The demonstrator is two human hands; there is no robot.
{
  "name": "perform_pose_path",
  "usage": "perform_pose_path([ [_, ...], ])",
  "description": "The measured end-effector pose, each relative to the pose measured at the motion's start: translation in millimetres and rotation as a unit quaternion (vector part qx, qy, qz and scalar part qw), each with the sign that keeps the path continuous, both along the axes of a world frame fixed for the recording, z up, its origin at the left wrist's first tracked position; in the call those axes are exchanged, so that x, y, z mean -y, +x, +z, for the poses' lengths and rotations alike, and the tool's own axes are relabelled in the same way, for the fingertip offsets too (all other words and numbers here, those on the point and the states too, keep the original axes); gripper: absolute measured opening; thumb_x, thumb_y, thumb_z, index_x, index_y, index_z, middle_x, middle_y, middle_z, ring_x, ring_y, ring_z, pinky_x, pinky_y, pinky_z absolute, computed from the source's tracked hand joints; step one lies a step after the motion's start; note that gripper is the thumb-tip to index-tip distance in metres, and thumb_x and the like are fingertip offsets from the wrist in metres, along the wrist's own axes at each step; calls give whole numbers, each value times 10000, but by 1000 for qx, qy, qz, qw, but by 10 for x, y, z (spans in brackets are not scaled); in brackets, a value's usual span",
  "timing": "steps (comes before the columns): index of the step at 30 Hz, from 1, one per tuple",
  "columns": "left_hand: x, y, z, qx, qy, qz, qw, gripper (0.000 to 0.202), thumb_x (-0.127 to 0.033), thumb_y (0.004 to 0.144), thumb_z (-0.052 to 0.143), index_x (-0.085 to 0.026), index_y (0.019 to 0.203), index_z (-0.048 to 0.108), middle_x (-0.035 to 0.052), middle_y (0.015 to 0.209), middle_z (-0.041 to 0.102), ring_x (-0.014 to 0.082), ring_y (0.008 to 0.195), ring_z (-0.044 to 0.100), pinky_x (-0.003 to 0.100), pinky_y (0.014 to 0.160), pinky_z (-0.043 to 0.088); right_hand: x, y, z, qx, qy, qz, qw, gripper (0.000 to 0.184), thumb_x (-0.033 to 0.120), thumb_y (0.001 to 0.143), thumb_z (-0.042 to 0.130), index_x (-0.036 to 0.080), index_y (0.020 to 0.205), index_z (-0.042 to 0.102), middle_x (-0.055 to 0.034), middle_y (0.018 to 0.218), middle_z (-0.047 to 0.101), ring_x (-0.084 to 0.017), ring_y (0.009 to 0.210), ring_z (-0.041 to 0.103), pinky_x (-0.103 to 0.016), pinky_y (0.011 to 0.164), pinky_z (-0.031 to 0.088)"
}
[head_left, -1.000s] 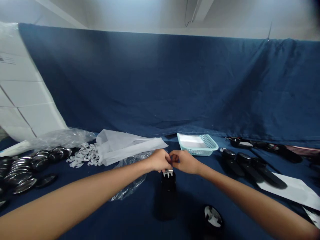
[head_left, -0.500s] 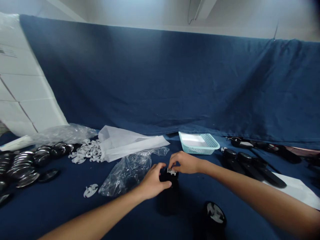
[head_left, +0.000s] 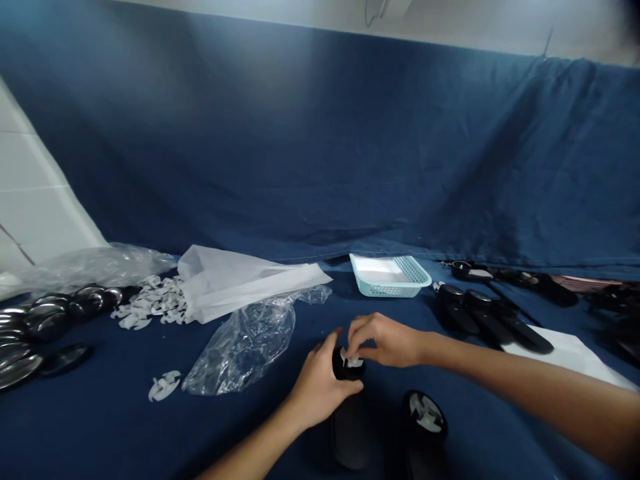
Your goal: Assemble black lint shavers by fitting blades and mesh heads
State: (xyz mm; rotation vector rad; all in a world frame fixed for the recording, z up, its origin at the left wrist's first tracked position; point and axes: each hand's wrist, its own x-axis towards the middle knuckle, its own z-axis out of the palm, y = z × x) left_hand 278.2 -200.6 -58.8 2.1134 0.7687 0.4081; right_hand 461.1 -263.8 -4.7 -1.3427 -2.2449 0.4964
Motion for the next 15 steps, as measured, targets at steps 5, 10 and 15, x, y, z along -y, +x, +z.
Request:
perform_pose_path([
  [5,193,-41,548,49,41,-14,998,789,-247,588,809,-227,1319,514,77,1255,607,293,1181,528,406,1040,403,394,-34,405,-20,50,-40,998,257,126,905,546,249,1032,732,-55,931,688,-194,901,634,-327,789,526],
  [10,676,103,937,103,3,-124,987,697,-256,603,825,-308,1249,571,0,1246,635,252,1129,582,345,1017,444,1125,-11,903,78,92,-63,991,318,72,914,498,289,1045,692,-34,968,676,-165,881,619,-296,779,512],
  [15,1220,450,823,65,-78,-184,978,957,-254,516,884,-320,1371,459,1,1251,637,267,1112,601,361,1011,454,1892,88,925,146,18,-96,984,324,48,919,449,258,1080,635,-64,1016,663,-182,922,598,-324,776,472],
])
